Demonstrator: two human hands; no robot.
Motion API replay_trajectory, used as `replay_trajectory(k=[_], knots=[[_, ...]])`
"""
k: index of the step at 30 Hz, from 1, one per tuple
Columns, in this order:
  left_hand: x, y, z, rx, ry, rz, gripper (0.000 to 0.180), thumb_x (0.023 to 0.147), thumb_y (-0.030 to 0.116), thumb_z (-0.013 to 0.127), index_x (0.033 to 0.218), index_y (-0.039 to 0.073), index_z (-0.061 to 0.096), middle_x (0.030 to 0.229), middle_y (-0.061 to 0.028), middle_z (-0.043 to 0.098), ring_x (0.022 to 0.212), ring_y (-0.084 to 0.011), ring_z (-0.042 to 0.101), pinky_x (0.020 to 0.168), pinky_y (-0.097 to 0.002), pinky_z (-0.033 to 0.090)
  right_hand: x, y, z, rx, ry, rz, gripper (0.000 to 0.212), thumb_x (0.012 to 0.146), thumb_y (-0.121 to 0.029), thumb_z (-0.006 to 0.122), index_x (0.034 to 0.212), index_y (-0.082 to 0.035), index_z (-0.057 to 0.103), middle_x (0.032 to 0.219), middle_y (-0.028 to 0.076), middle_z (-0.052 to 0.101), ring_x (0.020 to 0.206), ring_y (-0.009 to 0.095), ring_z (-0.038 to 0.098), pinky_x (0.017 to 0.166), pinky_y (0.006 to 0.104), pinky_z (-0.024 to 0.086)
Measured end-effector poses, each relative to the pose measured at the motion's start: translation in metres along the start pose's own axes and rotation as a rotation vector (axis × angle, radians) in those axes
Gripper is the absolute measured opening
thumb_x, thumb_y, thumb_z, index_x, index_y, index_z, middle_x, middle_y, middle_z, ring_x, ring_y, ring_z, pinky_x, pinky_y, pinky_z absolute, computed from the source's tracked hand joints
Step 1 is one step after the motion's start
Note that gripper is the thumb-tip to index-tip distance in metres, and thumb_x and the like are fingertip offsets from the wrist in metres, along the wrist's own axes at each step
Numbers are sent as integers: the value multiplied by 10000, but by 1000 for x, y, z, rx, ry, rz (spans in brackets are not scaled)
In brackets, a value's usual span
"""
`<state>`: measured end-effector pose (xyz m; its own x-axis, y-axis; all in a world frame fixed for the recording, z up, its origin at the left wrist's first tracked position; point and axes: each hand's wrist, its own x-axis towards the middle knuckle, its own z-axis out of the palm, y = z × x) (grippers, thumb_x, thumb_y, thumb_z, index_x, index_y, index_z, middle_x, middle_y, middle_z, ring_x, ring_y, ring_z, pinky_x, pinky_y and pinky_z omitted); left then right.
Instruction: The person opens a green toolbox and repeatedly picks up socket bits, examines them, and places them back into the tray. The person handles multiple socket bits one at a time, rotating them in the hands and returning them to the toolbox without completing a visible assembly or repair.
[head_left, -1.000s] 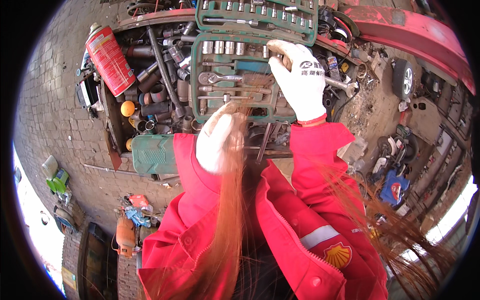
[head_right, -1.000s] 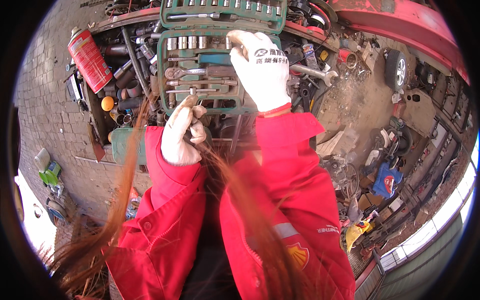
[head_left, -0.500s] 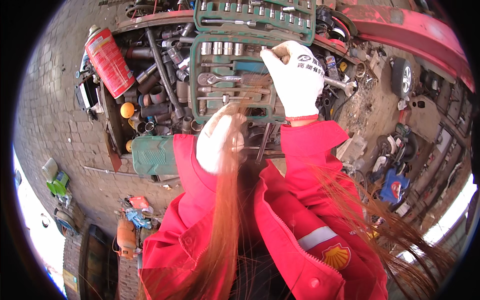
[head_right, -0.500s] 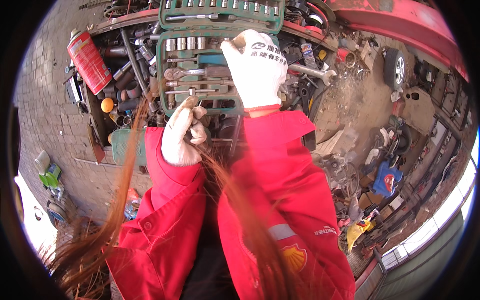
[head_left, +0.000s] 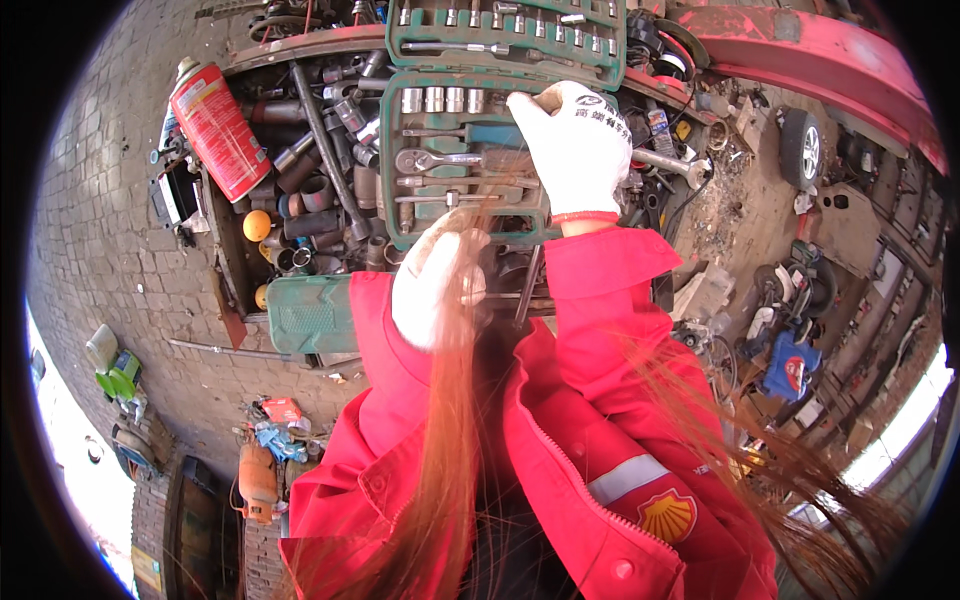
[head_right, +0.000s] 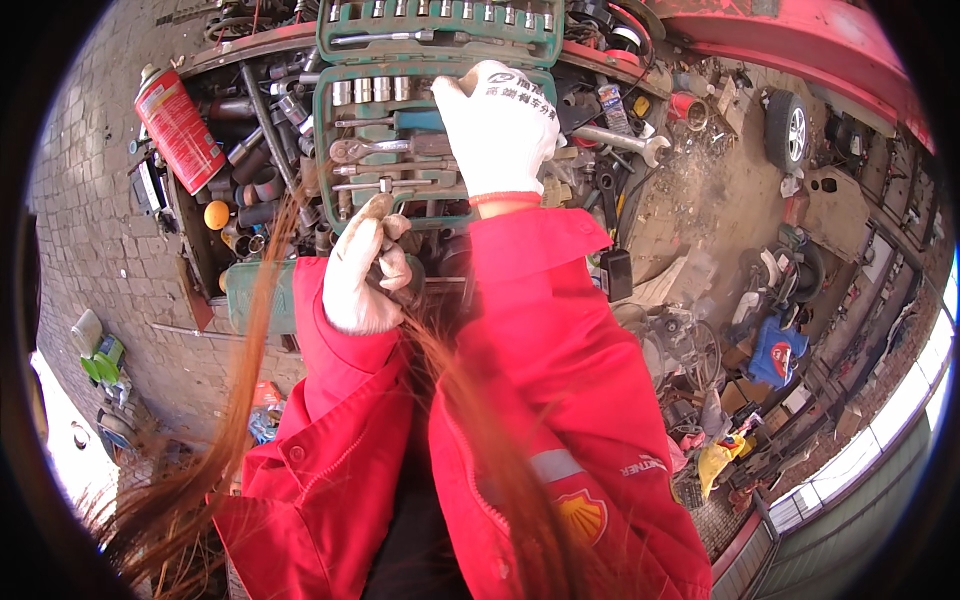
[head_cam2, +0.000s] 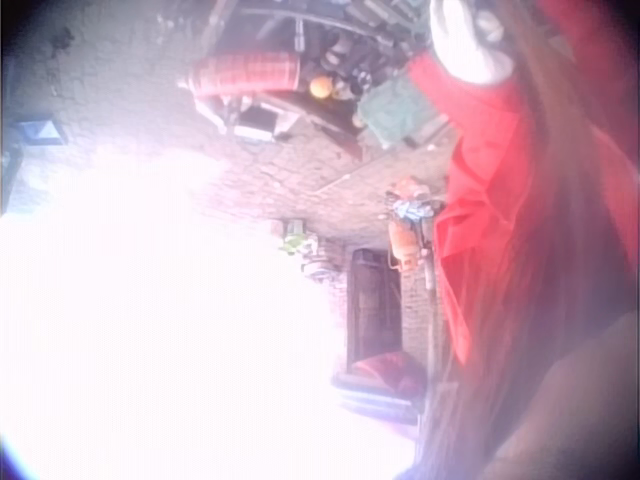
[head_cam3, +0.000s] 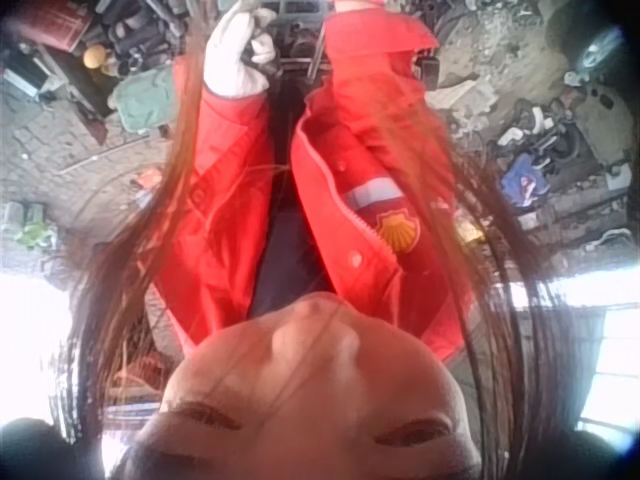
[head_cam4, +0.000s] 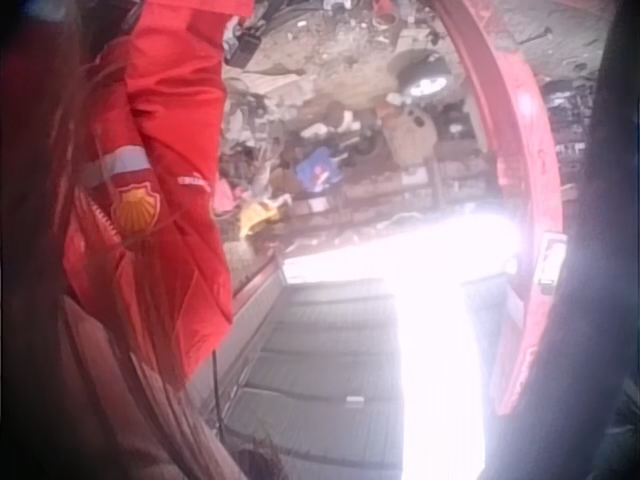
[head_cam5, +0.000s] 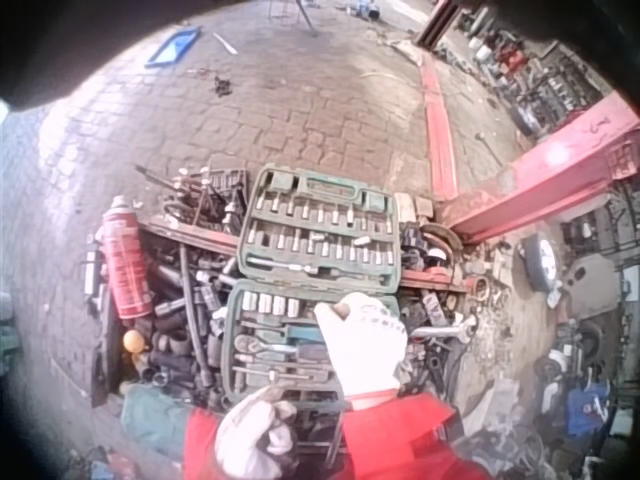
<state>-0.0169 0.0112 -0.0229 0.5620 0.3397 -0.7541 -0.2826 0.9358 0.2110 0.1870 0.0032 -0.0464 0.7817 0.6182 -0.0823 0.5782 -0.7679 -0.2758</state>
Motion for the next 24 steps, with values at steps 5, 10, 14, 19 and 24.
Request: replay_trajectory(k=[5, 10, 14, 19, 24], knots=[[1, 3, -3, -29, -17, 2, 370, 963, 154, 598, 1293, 4, 520, 1036, -116, 647, 587, -66, 521, 492, -194, 344, 3, 10, -11, 202, 111, -14, 386, 846, -452, 665, 845, -72, 733, 791, 135, 701, 750, 330, 676, 690, 420, 526], [2, 2, -7, -39, -12, -17, 372, 971, 154, 589, 1301, -1, 511, 1033, -124, 653, 573, -67, 528, 489, -197, 353, 7, 22, -22, 192, 131, -63, 369, 854, -437, 667, 882, -75, 735, 814, 123, 711, 750, 308, 681, 698, 404, 531], [4, 2, -8, 26, 6, -9, 459, 979, 175, 582, 1373, -20, 450, 1076, -91, 652, 555, -93, 527, 463, -211, 407, 6, 23, -25, 219, 120, -63, 331, 844, -405, 680, 893, -82, 737, 826, 112, 714, 760, 287, 686, 706, 384, 534], [4, 3, -5, -20, -21, 1, 386, 972, 163, 593, 1309, -1, 504, 1047, -121, 649, 566, -65, 526, 485, -195, 351, 0, 19, -24, 276, 29, -28, 283, 815, -355, 699, 928, -98, 737, 846, 89, 708, 782, 258, 684, 722, 361, 534], [5, 4, -3, 9, 3, -11, 387, 972, 165, 594, 1310, 4, 499, 1042, -107, 643, 567, -65, 526, 486, -190, 351, 3, 13, -17, 179, -11, -48, 271, 801, -355, 711, 925, -114, 726, 867, 74, 707, 809, 258, 682, 735, 373, 530]])
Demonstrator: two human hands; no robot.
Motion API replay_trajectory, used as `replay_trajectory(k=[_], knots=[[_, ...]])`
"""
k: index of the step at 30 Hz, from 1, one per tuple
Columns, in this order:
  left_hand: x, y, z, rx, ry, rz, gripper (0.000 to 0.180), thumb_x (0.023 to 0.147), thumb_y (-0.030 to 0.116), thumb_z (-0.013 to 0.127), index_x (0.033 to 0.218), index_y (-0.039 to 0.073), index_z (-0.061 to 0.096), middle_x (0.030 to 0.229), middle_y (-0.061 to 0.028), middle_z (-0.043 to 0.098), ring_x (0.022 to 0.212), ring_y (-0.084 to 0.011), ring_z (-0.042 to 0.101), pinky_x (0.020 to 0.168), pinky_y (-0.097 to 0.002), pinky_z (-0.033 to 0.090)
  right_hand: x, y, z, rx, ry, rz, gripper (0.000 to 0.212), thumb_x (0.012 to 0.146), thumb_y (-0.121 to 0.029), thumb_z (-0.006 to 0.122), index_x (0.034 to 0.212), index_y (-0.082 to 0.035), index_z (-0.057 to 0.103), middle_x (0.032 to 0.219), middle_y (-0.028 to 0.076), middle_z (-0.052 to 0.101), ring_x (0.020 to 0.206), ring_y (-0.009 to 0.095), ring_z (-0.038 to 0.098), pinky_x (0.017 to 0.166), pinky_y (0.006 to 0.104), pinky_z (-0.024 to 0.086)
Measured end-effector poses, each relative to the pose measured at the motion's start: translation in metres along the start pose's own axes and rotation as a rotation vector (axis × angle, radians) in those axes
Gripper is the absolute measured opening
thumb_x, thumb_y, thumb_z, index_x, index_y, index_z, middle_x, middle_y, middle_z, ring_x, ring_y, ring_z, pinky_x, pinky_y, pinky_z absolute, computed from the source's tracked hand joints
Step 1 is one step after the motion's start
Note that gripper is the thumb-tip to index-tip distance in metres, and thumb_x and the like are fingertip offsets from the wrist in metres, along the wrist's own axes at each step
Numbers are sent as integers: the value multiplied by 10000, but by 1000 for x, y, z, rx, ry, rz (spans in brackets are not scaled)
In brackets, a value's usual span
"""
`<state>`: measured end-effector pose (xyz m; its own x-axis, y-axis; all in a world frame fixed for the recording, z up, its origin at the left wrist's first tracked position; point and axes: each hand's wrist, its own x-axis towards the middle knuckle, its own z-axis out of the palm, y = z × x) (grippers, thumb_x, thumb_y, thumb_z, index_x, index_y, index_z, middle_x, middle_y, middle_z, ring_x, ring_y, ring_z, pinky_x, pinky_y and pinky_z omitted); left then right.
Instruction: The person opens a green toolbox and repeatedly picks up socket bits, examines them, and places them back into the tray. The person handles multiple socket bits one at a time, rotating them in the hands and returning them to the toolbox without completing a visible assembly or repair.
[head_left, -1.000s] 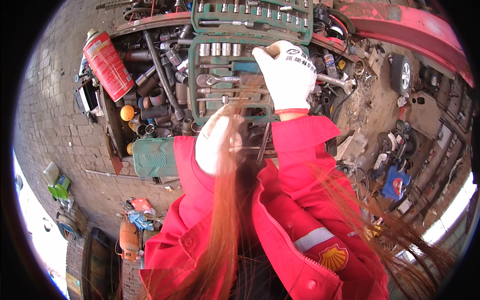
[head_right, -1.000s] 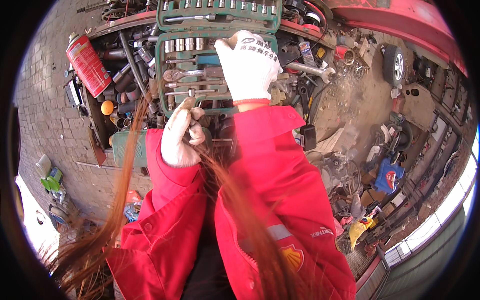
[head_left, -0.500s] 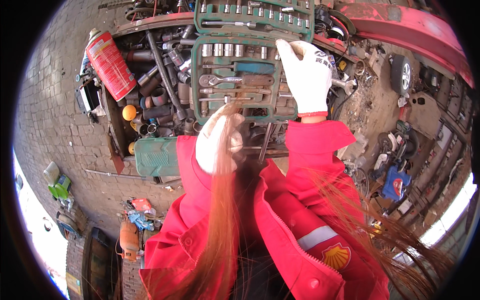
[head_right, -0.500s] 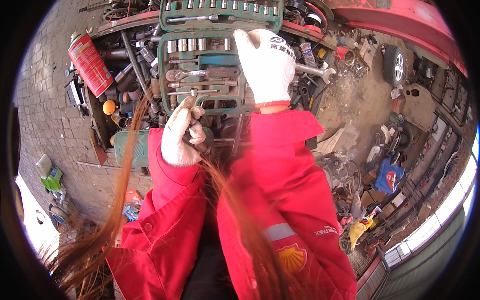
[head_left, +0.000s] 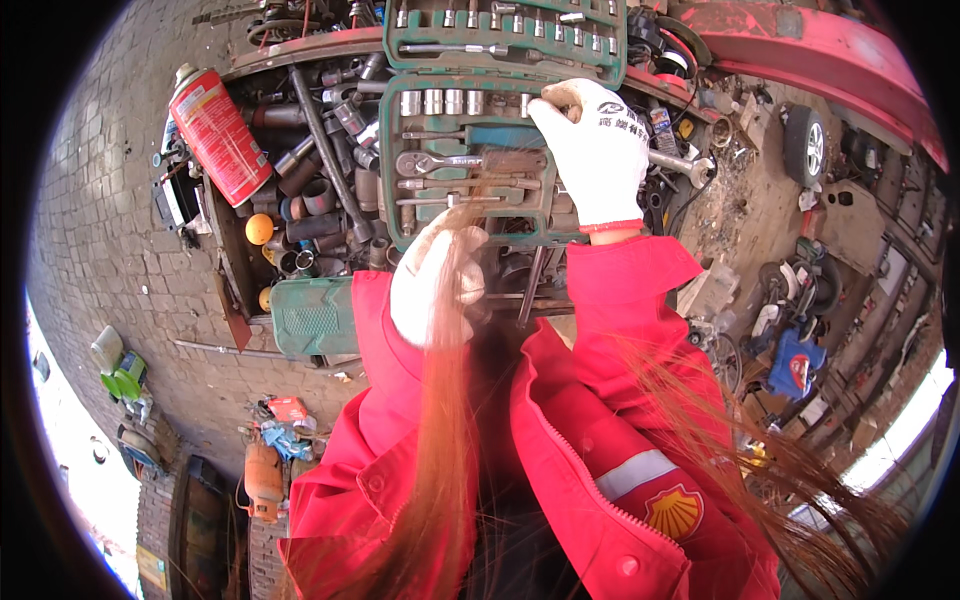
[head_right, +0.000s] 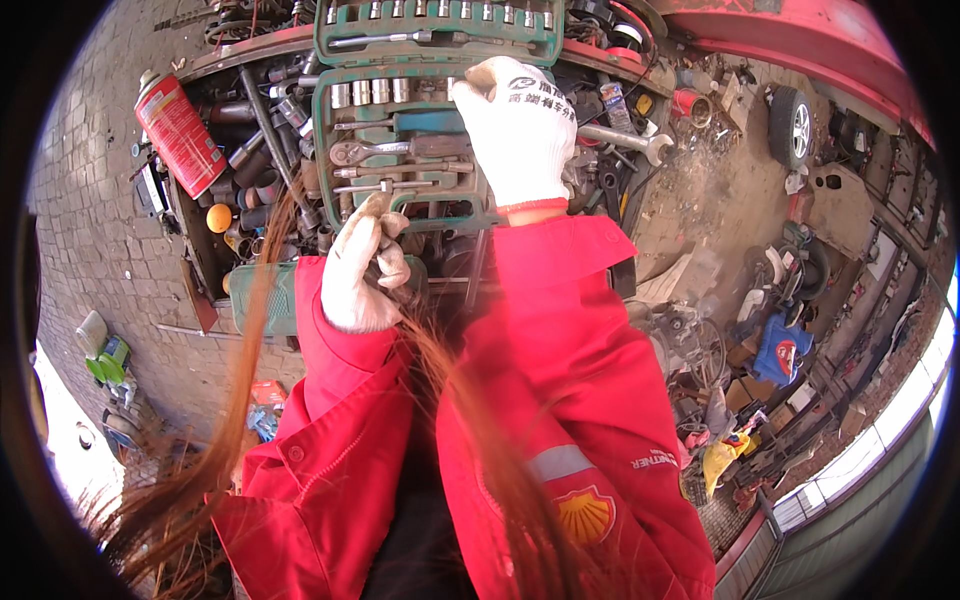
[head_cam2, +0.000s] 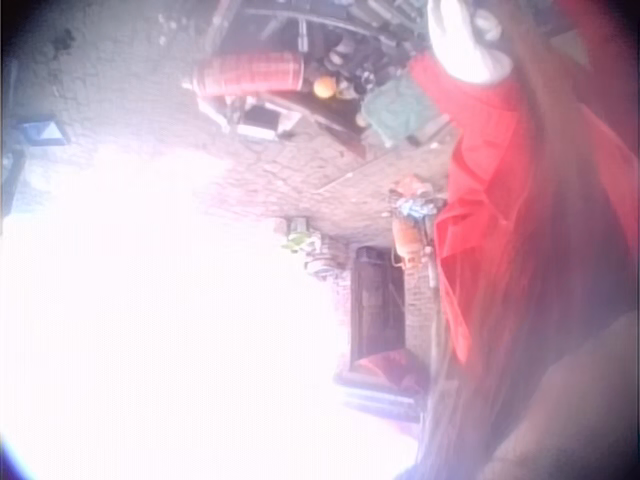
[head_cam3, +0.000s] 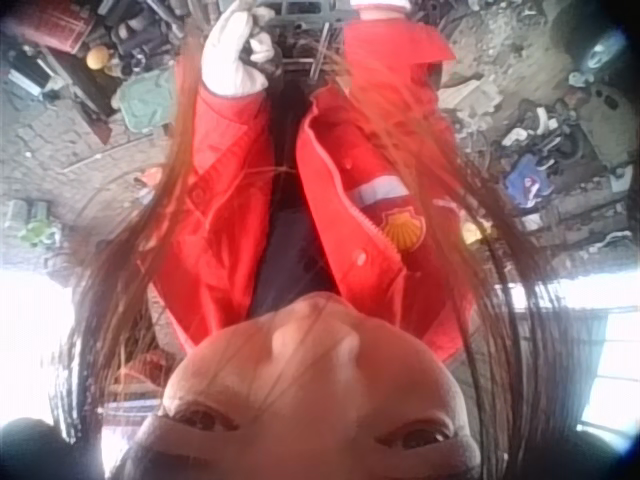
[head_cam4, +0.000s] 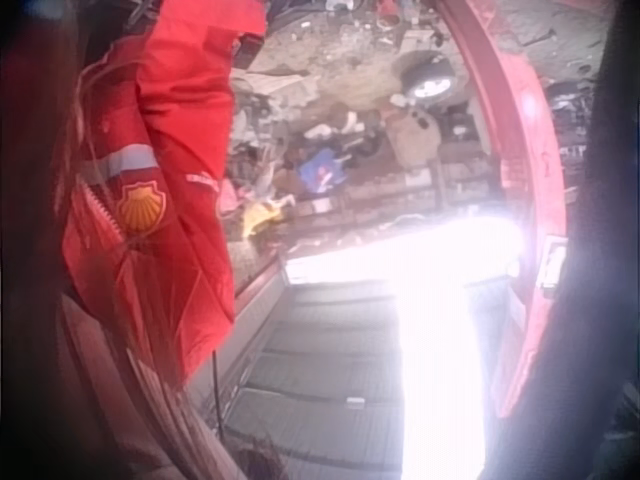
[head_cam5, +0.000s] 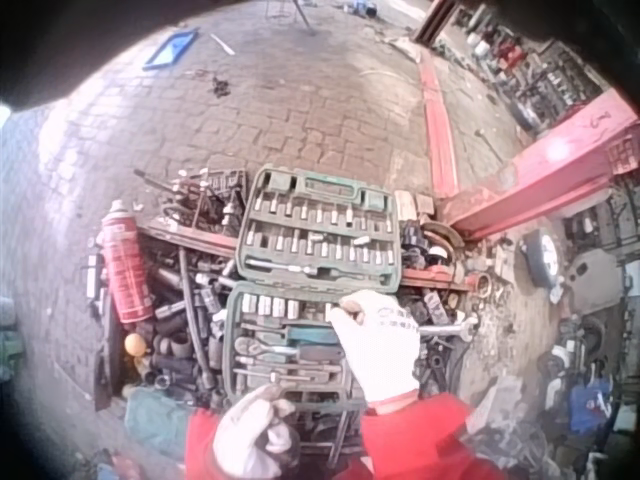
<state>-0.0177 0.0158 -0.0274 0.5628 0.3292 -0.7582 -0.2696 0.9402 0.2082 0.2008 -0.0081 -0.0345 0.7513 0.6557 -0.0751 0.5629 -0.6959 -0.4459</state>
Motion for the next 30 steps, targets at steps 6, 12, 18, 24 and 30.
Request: replay_trajectory(k=[6, 12, 18, 24, 30], knots=[[1, 0, 0, -13, -28, -7, 421, 967, 167, 601, 1331, -6, 481, 1034, -112, 636, 566, -62, 498, 482, -190, 332, 4, -10, 6, -125, -81, 15, 341, 785, -423, 710, 919, -112, 747, 874, 76, 725, 801, 246, 690, 727, 363, 530], [0, 0, 4, 34, 7, 2, 463, 962, 170, 607, 1353, -29, 459, 1029, -120, 629, 558, -58, 464, 481, -188, 316, -1, -19, 14, -269, -49, 28, 363, 791, -455, 689, 906, -116, 746, 886, 91, 730, 806, 277, 695, 744, 386, 531], [-2, 6, 6, -21, -77, -26, 463, 951, 188, 622, 1330, -37, 479, 1039, -133, 644, 583, -70, 489, 498, -192, 327, -15, -32, -23, 510, -163, 208, 256, 839, -271, 702, 976, -57, 733, 859, 52, 725, 737, 162, 672, 680, 291, 521], [-11, 6, 24, 63, -18, 28, 429, 955, 192, 610, 1301, -42, 512, 1019, -130, 651, 597, -91, 506, 508, -213, 366, -40, -38, -36, 1433, -766, 654, 241, 942, -232, 599, 977, -2, 663, 582, -92, 451, 448, 3, 347, 404, 189, 231], [-16, 9, 32, 145, -59, 42, 412, 966, 224, 600, 1279, -36, 533, 964, -101, 642, 598, -96, 507, 517, -218, 379, -64, -36, -33, 1597, -775, 842, 240, 930, -234, 602, 999, -12, 663, 739, -26, 621, 566, 36, 492, 467, 173, 316]])
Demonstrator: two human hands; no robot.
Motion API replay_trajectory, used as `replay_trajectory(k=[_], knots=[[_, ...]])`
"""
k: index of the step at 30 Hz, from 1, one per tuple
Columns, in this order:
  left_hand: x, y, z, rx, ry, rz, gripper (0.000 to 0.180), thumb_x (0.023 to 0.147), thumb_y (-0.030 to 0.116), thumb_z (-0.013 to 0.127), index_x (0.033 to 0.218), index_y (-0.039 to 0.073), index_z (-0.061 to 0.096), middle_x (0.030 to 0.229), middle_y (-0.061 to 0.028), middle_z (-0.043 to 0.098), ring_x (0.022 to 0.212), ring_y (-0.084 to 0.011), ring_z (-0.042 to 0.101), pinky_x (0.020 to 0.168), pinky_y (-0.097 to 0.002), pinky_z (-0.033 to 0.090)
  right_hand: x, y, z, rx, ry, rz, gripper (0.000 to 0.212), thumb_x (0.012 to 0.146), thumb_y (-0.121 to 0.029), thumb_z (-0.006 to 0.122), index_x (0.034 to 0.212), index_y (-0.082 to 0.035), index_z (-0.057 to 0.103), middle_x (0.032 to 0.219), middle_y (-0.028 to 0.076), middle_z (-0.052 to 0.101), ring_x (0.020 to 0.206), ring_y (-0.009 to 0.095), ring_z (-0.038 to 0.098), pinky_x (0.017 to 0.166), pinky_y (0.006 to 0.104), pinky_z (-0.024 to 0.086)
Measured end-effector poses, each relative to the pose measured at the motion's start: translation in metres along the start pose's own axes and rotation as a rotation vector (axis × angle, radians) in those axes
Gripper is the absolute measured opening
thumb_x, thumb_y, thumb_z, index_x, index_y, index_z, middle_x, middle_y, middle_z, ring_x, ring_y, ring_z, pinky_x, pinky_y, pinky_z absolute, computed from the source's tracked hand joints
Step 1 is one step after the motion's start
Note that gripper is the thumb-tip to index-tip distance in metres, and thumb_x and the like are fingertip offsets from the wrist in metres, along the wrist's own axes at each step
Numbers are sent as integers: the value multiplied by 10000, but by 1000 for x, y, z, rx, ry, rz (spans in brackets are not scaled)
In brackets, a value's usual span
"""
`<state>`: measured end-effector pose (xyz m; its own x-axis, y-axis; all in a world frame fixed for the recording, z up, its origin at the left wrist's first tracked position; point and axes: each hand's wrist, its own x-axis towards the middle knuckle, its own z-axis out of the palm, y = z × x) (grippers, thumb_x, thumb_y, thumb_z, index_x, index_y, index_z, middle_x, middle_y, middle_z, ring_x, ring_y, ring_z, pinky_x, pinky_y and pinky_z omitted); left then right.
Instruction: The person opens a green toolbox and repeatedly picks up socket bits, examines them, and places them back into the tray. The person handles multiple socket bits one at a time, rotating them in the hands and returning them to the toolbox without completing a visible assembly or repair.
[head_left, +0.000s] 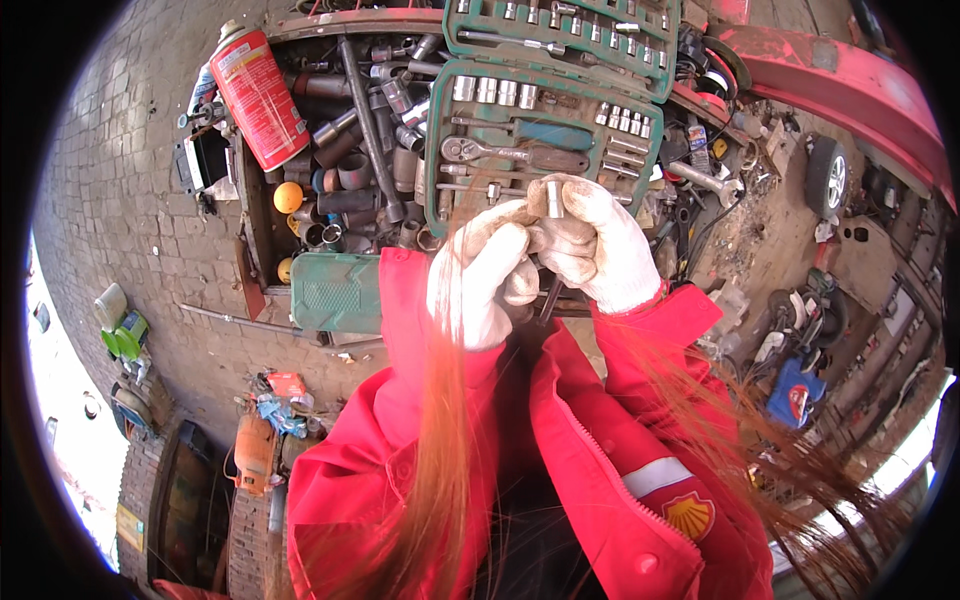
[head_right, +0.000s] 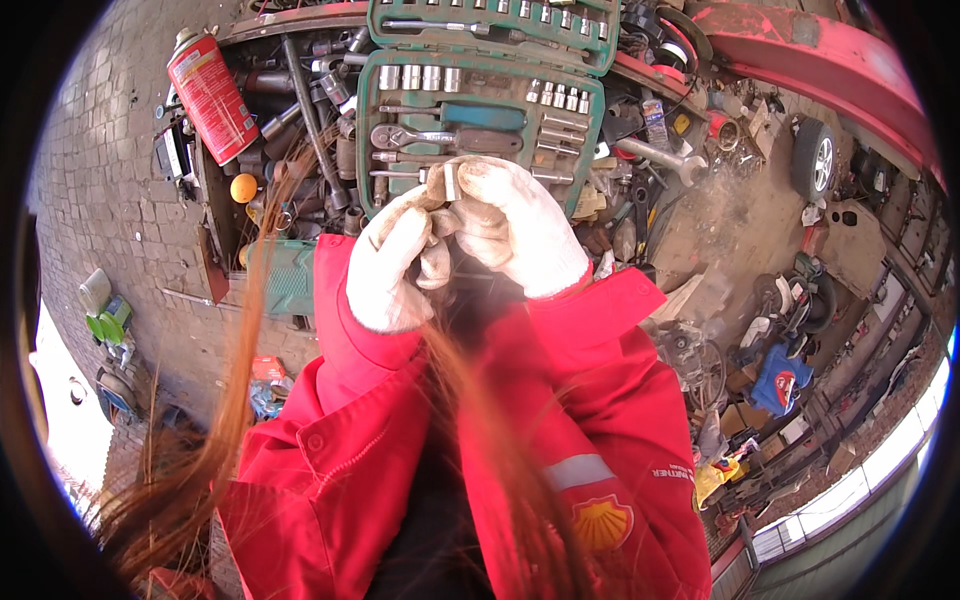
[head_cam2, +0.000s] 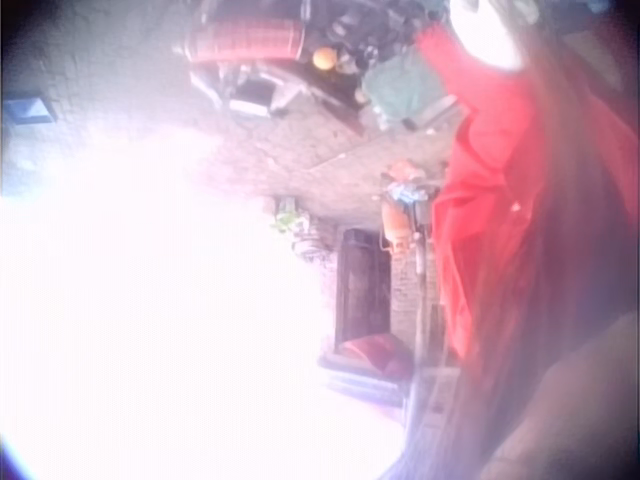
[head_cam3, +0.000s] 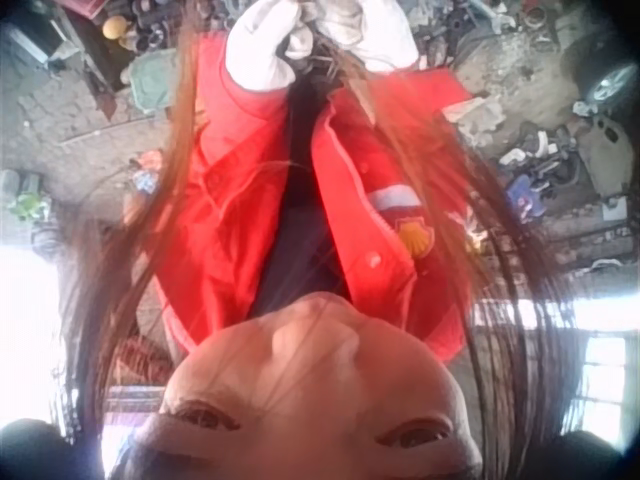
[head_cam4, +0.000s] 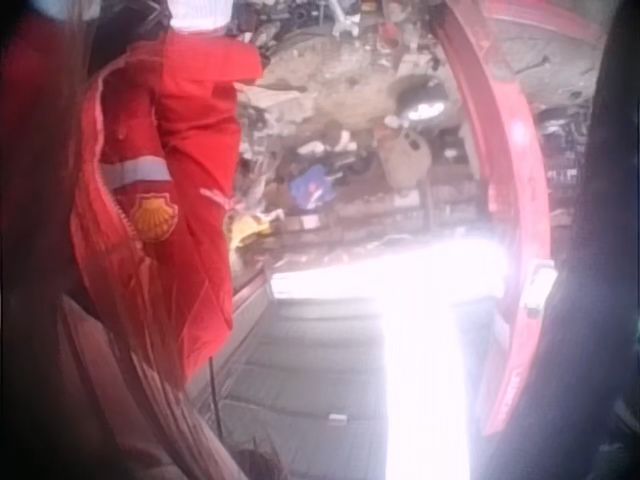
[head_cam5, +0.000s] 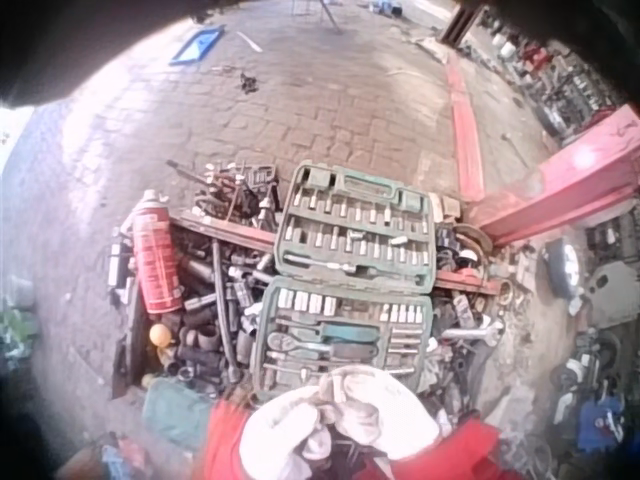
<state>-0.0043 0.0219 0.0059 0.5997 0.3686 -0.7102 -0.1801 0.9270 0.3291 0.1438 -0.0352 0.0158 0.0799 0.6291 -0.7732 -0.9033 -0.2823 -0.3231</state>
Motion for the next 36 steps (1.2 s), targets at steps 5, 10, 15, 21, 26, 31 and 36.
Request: replay_trajectory(k=[5, 10, 15, 21, 26, 31, 36], knots=[[-1, -3, -10, -74, -50, -90, 319, 972, 229, 593, 1176, -15, 578, 893, -88, 655, 579, -107, 525, 504, -218, 390, -1, 1, -8, -312, -141, -176, 222, 889, -162, 654, 1027, 12, 665, 849, 41, 689, 705, 83, 608, 616, 216, 472], [-3, -7, -15, -289, -78, -275, 258, 984, 229, 562, 1123, 13, 577, 852, -75, 651, 579, -120, 554, 492, -213, 428, -3, 4, -14, -693, -149, -431, 236, 843, -106, 683, 1040, 24, 689, 923, 76, 715, 834, 156, 666, 796, 301, 538], [-3, -9, -17, -563, -248, -342, 158, 974, 102, 556, 1080, -14, 575, 899, -91, 623, 730, -115, 595, 558, -203, 478, 3, -5, -24, -1002, -278, -647, 275, 785, -207, 727, 957, 8, 719, 893, 116, 699, 787, 211, 662, 718, 312, 512], [-4, -18, -15, -386, -150, -106, 282, 967, 105, 552, 1194, -61, 559, 925, -71, 620, 706, -88, 568, 567, -184, 443, 1, -8, -18, -1142, -288, -688, 287, 785, -170, 729, 1036, -34, 713, 964, 134, 717, 856, 281, 686, 760, 362, 543], [0, -10, -13, -490, -362, -144, 355, 927, 95, 611, 1237, -68, 555, 968, -62, 633, 733, -63, 574, 596, -174, 448, -14, -16, -7, -1252, -231, -727, 300, 773, -177, 734, 1045, -52, 717, 944, 130, 714, 796, 290, 666, 713, 362, 531], [-4, -13, -3, -140, -116, 5, 467, 917, 226, 657, 1264, -53, 514, 829, -32, 583, 579, -48, 425, 490, -190, 300, -20, -15, -2, -1335, -121, -838, 285, 762, -195, 744, 1018, -73, 731, 897, 101, 711, 759, 277, 655, 686, 357, 522], [-4, -10, -2, -113, -131, 24, 444, 902, 168, 669, 1267, -51, 538, 858, -60, 618, 576, -63, 448, 492, -198, 315, -26, -16, 2, -1330, -56, -679, 264, 786, -177, 729, 1020, -55, 723, 918, 95, 718, 784, 237, 663, 711, 330, 524]])
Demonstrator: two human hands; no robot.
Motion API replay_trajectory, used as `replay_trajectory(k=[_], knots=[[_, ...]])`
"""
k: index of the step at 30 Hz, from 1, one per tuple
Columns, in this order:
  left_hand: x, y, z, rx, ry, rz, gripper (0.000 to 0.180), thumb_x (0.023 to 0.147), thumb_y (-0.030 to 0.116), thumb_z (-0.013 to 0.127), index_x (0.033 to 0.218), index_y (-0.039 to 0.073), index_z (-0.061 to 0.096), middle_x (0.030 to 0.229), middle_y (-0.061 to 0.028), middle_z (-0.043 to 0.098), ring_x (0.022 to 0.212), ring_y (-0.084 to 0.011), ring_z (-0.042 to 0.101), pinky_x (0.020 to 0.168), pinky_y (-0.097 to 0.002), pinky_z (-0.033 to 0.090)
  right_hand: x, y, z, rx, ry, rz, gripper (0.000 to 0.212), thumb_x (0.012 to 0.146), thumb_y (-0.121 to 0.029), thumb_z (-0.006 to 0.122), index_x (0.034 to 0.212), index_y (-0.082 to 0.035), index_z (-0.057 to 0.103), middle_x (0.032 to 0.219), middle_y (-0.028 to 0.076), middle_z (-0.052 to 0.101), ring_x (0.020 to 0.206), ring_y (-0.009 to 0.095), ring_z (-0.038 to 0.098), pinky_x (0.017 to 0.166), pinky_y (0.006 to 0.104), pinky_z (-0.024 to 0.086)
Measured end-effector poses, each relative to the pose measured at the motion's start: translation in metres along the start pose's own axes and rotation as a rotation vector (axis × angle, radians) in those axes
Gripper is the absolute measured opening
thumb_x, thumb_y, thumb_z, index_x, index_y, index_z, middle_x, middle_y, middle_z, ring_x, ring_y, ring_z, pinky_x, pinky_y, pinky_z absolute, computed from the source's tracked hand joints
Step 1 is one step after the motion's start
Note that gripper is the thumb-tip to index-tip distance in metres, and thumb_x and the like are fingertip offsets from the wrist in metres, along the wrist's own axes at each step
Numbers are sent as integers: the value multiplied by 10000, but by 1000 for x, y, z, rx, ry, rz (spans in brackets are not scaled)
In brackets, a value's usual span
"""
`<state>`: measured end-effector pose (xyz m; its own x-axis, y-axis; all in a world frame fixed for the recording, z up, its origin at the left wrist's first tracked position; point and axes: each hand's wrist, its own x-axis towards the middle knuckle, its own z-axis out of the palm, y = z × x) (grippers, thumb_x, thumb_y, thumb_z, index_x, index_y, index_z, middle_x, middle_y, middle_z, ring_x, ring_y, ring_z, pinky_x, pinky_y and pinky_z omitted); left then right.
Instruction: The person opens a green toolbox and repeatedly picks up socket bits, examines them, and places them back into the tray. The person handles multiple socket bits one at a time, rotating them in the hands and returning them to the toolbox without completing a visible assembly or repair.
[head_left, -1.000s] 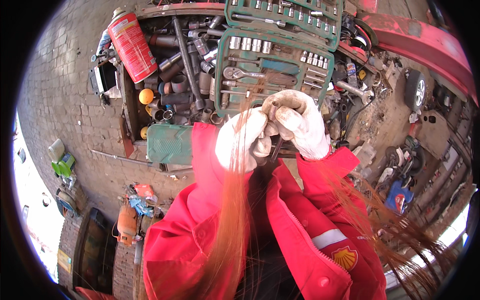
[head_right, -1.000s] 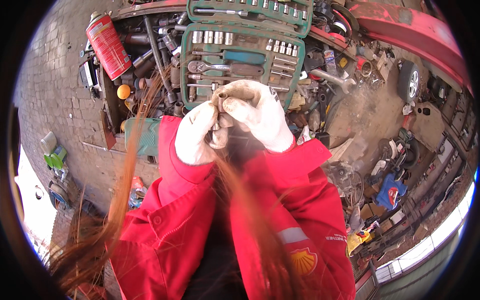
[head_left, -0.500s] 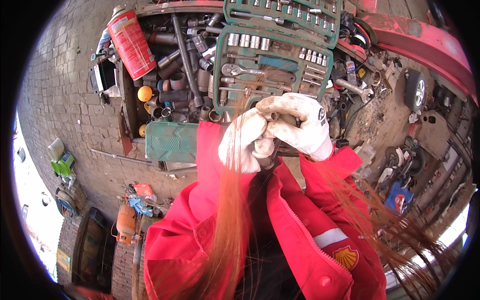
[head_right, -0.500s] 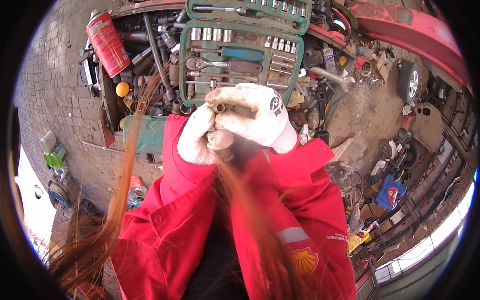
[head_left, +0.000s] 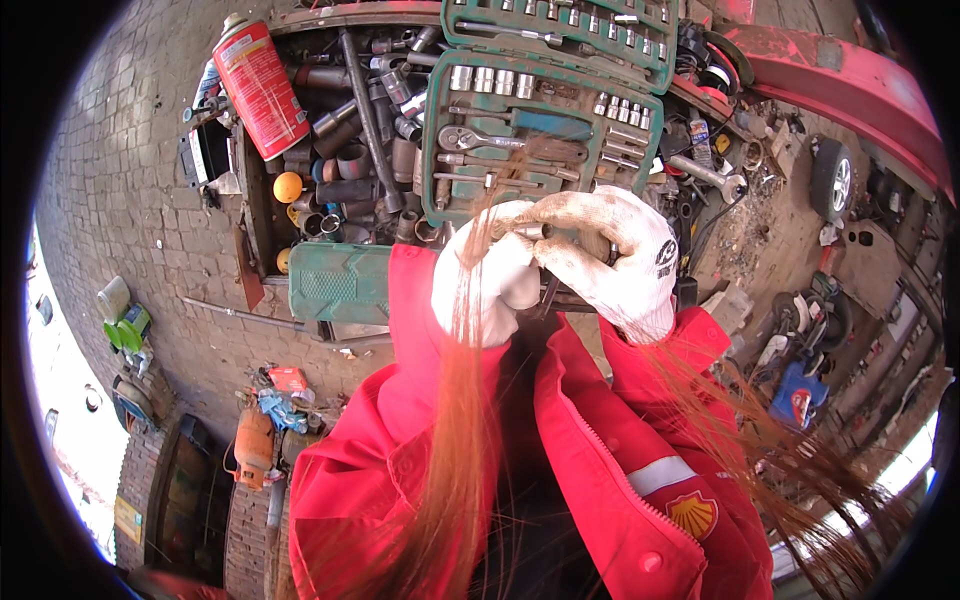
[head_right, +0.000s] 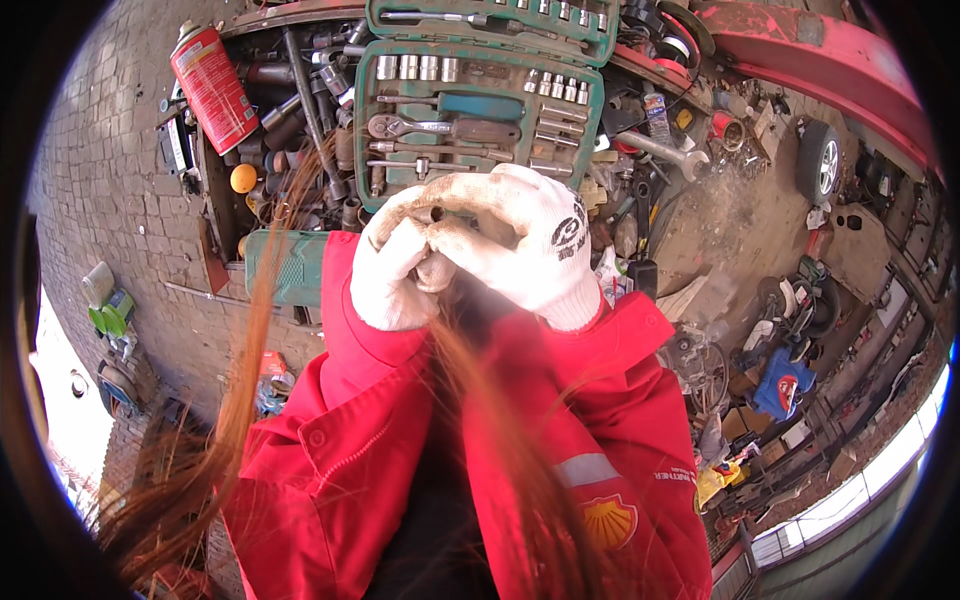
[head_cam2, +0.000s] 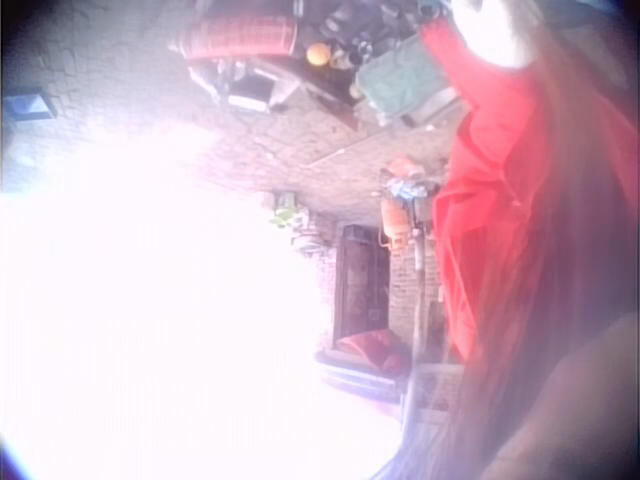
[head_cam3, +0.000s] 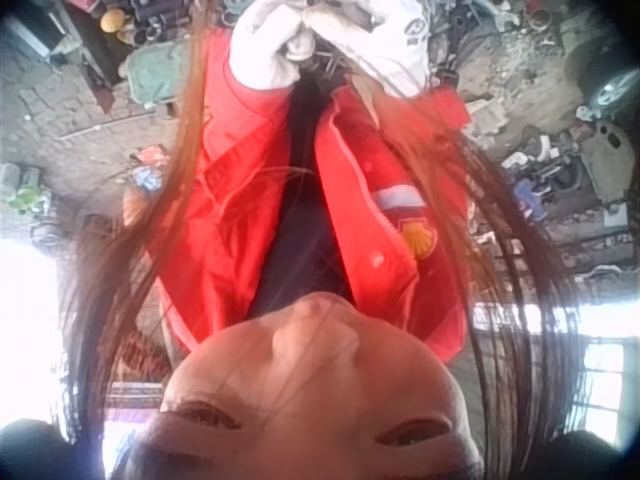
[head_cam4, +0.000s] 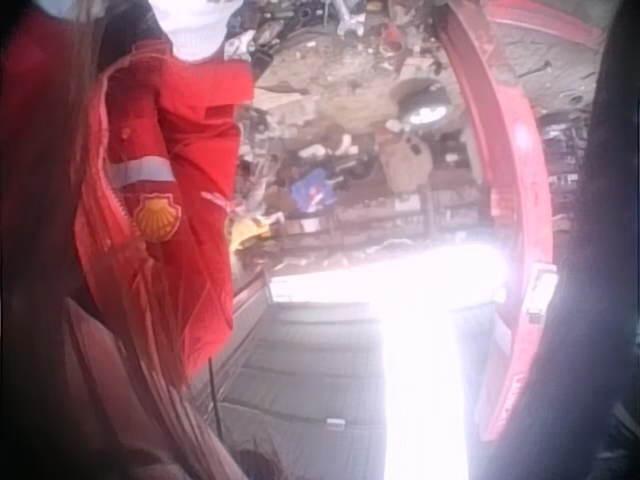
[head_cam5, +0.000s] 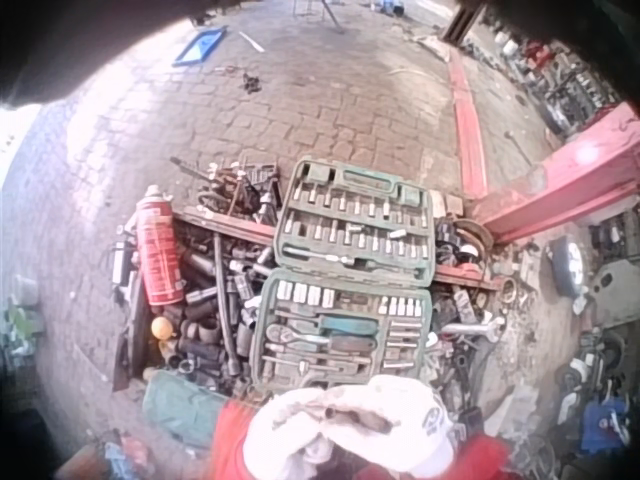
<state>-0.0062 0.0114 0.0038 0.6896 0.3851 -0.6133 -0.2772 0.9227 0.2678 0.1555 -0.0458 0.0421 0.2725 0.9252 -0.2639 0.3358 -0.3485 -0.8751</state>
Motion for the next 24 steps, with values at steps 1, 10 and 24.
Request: replay_trajectory(k=[1, 10, 24], knots=[[0, -1, 1, 37, 16, 26, 433, 897, 155, 672, 1261, -44, 547, 863, -66, 622, 575, -68, 452, 491, -201, 317, -1, -1, 0, 31, -2, 42, 258, 802, -170, 724, 1027, -44, 717, 934, 94, 722, 798, 218, 669, 726, 320, 526], [-3, -2, 6, 117, 107, 27, 410, 873, 141, 699, 1235, -14, 583, 874, -93, 632, 574, -94, 474, 497, -212, 336, -2, 12, 3, 839, 12, 452, 214, 877, -108, 659, 1064, -8, 681, 948, 29, 698, 744, 58, 574, 648, 207, 458], [1, -1, 3, 65, 63, -17, 394, 911, 169, 652, 1230, -52, 580, 814, -47, 615, 596, -72, 496, 525, -212, 361, 4, 3, -5, 137, 4, 27, 226, 790, -127, 696, 1000, -46, 707, 906, 103, 713, 793, 243, 671, 715, 348, 520]])
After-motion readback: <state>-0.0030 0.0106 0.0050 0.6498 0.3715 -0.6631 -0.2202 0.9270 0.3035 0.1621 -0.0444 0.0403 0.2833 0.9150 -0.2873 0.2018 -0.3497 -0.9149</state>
